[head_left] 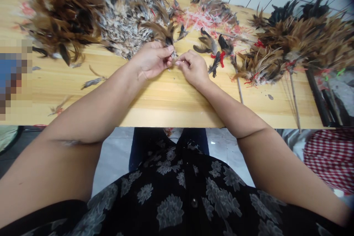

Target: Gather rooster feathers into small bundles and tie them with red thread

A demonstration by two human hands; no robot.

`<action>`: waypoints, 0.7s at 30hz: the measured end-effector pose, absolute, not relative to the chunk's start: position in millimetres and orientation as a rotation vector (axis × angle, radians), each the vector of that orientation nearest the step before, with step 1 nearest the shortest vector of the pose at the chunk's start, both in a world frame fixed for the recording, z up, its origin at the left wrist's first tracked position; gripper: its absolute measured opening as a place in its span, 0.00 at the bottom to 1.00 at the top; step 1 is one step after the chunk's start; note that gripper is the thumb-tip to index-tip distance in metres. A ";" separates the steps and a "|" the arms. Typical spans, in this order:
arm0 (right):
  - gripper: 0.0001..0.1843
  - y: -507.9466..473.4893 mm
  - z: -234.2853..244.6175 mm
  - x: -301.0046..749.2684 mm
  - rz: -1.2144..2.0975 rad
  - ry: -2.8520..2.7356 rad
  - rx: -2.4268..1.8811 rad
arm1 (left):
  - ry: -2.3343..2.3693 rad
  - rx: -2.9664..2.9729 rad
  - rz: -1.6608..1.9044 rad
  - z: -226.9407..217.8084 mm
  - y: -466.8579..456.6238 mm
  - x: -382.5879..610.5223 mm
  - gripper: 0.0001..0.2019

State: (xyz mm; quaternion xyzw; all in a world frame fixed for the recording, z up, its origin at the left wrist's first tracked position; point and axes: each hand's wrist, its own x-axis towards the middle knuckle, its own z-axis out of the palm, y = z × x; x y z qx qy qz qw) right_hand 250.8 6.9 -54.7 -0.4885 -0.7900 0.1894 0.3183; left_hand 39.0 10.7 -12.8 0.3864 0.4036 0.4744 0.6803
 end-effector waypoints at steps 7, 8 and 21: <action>0.14 8.2 -57.2 252.0 0.531 -2.042 -1.233 | 0.929 0.841 1.004 -6.4 6.1 44.2 0.27; 0.14 7.7 -57.1 252.0 0.536 -2.037 -1.223 | 0.930 0.848 1.003 -6.0 5.2 44.6 0.27; 0.16 2.8 -54.1 252.4 0.528 -2.029 -1.226 | 0.868 0.811 0.975 -2.2 0.0 46.7 0.26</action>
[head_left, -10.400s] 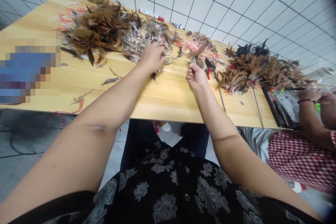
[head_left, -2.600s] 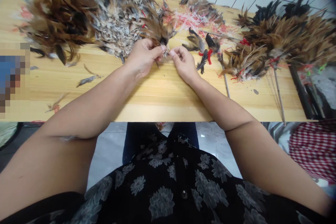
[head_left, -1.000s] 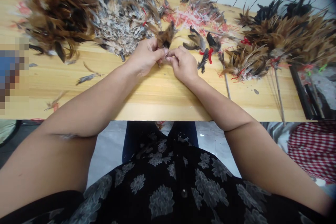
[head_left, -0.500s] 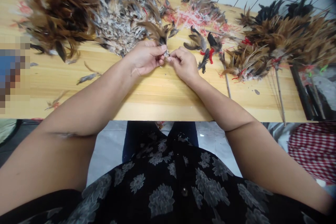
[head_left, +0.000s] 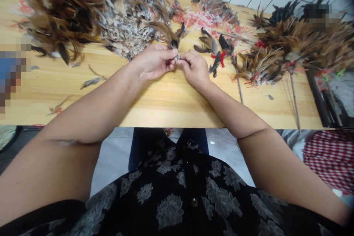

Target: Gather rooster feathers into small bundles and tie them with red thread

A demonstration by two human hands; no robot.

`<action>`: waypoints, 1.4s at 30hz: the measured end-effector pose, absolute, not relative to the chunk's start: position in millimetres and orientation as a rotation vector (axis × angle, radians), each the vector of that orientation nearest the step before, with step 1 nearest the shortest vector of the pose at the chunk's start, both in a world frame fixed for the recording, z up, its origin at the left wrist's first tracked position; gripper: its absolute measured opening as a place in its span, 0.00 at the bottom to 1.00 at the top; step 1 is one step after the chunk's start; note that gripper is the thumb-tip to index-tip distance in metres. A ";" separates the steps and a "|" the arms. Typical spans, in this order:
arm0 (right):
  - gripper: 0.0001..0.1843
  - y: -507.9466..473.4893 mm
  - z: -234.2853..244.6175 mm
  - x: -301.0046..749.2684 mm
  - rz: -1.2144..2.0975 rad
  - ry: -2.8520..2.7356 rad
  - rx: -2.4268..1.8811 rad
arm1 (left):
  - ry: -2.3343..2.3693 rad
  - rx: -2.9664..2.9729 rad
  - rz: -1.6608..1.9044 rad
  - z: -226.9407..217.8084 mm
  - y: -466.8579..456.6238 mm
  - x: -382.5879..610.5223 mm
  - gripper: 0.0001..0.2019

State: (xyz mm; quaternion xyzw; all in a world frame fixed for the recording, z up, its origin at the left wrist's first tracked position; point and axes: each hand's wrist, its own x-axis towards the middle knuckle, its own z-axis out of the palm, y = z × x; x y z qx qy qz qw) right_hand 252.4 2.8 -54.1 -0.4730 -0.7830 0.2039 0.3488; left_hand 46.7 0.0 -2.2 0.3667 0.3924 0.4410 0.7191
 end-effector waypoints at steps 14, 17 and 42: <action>0.36 19.1 -63.2 255.2 0.910 -1.839 -1.060 | 0.901 1.316 1.153 -25.3 13.0 38.2 0.32; 0.36 16.6 -59.3 252.6 1.066 -1.736 -1.030 | 0.973 1.409 1.158 -26.8 12.2 38.4 0.29; 0.28 0.1 -37.6 241.9 1.379 -1.526 -1.037 | 0.783 1.266 1.048 -27.9 8.3 39.7 0.29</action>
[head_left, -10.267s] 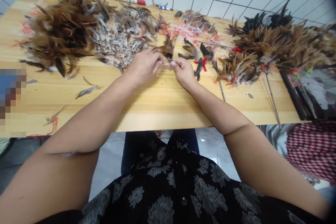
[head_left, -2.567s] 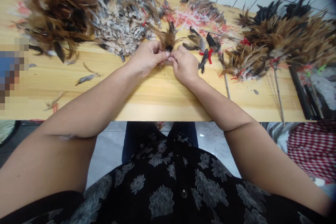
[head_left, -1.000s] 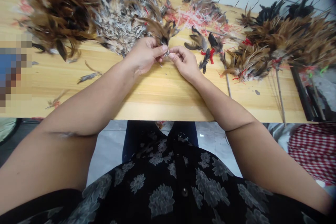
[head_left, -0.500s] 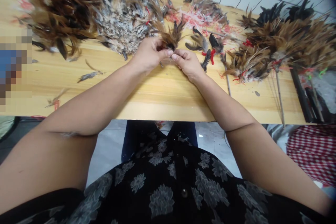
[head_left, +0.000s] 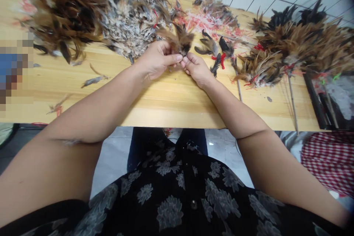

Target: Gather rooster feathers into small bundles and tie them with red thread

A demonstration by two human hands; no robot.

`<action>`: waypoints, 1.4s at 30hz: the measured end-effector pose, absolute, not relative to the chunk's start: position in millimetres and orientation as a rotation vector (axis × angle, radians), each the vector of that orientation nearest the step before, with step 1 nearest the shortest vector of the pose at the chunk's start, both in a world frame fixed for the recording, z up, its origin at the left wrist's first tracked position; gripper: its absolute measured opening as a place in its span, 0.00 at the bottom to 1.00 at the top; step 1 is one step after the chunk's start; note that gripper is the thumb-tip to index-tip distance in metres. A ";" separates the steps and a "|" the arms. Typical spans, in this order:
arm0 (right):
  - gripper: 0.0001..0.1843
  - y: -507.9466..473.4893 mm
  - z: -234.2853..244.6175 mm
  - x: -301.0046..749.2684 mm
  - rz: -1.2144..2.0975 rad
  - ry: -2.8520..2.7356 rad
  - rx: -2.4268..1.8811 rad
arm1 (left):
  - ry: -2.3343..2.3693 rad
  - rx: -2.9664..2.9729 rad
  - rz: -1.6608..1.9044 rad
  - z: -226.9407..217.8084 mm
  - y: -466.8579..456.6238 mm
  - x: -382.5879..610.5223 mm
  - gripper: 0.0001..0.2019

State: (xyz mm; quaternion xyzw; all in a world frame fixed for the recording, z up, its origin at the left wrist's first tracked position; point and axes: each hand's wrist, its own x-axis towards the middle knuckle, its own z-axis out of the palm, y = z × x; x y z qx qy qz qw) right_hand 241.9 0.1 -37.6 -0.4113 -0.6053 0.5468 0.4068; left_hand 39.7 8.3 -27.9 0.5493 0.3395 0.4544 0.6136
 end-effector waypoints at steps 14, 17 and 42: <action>0.33 -3.7 -36.2 239.0 1.428 -1.571 -1.005 | 0.721 1.328 1.043 -36.5 17.6 36.3 0.37; 0.33 -9.6 -23.4 238.1 1.433 -1.532 -1.001 | 0.781 1.331 1.023 -29.1 13.2 35.0 0.36; 0.42 -1.4 -32.8 252.8 1.474 -1.520 -0.952 | 0.817 1.258 1.035 -13.0 6.3 48.4 0.25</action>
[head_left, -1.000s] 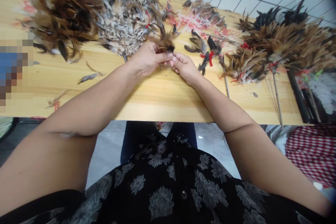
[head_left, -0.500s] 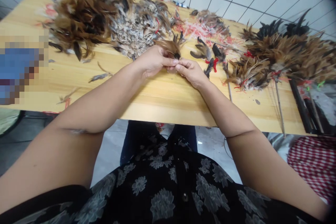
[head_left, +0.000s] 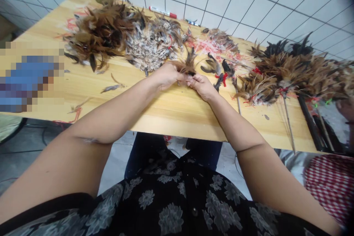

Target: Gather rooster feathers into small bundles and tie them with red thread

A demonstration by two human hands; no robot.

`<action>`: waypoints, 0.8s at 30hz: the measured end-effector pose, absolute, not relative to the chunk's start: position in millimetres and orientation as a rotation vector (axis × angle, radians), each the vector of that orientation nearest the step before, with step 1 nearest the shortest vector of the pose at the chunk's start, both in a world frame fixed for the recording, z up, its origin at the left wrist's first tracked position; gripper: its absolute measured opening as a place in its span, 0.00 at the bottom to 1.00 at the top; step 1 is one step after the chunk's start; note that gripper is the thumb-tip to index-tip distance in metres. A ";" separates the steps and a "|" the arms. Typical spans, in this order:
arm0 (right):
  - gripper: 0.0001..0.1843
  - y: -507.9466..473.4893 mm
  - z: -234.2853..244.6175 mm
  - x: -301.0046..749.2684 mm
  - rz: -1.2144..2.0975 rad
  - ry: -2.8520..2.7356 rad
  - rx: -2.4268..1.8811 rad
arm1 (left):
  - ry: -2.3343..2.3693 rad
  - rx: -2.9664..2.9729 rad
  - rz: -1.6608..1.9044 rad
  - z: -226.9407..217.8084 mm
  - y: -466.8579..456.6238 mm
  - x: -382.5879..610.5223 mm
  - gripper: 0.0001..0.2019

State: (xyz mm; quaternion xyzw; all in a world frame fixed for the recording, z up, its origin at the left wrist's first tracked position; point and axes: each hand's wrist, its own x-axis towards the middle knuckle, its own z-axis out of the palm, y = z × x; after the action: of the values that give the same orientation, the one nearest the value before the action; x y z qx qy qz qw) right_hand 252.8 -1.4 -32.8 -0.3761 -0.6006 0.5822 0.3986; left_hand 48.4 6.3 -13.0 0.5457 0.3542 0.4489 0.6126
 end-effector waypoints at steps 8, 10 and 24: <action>0.23 -7.5 -7.3 241.4 1.613 -1.161 -1.039 | 1.133 1.393 1.299 6.7 20.7 4.5 0.19; 0.26 -8.3 -0.3 240.6 1.619 -1.082 -1.085 | 1.315 1.461 1.359 11.9 24.5 -13.0 0.19; 0.27 -11.2 2.3 241.6 1.571 -1.012 -1.130 | 1.618 1.821 1.048 0.2 30.0 -31.8 0.19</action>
State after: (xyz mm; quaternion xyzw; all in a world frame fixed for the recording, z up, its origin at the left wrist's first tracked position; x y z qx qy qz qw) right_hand 241.6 -11.2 2.3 -0.4594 -0.4114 0.6383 0.4607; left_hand -31.8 30.0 0.2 0.6663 0.5919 0.3833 0.2425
